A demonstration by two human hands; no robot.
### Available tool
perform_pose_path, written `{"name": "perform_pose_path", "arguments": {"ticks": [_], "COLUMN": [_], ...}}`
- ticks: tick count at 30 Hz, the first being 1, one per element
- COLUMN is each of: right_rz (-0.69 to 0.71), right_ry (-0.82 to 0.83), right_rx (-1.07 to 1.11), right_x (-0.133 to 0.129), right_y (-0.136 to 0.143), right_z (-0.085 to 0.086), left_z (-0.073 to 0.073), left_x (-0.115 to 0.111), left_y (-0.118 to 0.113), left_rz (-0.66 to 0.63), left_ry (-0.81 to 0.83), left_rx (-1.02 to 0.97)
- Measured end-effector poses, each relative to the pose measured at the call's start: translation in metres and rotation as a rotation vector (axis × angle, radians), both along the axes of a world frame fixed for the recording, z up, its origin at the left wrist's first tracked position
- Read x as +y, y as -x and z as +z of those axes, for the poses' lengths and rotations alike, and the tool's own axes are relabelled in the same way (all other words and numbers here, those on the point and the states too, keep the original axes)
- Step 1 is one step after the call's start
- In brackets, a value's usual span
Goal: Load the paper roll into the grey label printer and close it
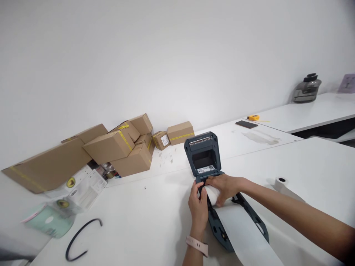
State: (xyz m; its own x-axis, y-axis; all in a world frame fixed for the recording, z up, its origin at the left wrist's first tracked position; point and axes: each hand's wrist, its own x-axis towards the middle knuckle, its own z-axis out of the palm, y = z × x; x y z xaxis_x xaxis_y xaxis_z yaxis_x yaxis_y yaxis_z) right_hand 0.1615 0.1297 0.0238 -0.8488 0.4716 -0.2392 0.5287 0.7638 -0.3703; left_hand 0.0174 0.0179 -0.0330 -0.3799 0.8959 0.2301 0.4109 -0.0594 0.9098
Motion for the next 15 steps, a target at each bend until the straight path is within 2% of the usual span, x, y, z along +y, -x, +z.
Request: {"name": "perform_pose_path", "arguments": {"ticks": [3, 5, 6, 8, 10, 11, 13, 15], "right_rz": [-0.001, 0.026, 0.037, -0.002, -0.152, -0.241, -0.352, -0.351], "right_ry": [-0.006, 0.019, 0.041, 0.028, -0.136, -0.257, -0.446, -0.482], "right_rx": [0.006, 0.066, 0.152, 0.464, 0.828, 0.942, 0.987, 0.895], "right_x": [-0.003, -0.005, -0.006, -0.004, 0.003, 0.009, 0.025, 0.041], "right_y": [-0.006, -0.014, -0.019, -0.027, -0.028, -0.026, -0.018, -0.007], "right_z": [0.004, 0.016, 0.026, 0.051, 0.078, 0.091, 0.110, 0.119], "left_z": [0.001, 0.002, 0.003, 0.004, 0.004, 0.005, 0.007, 0.011], "left_x": [-0.001, -0.002, -0.002, -0.003, -0.002, -0.002, -0.001, -0.001], "left_y": [0.000, 0.000, 0.000, -0.001, -0.002, -0.002, -0.002, -0.001], "left_rz": [0.002, -0.003, -0.006, -0.007, -0.004, -0.003, -0.007, -0.020], "left_ry": [-0.010, -0.018, -0.019, -0.016, -0.011, -0.008, 0.000, 0.019], "left_rx": [0.000, 0.002, 0.003, 0.001, -0.003, -0.004, -0.003, 0.000]}}
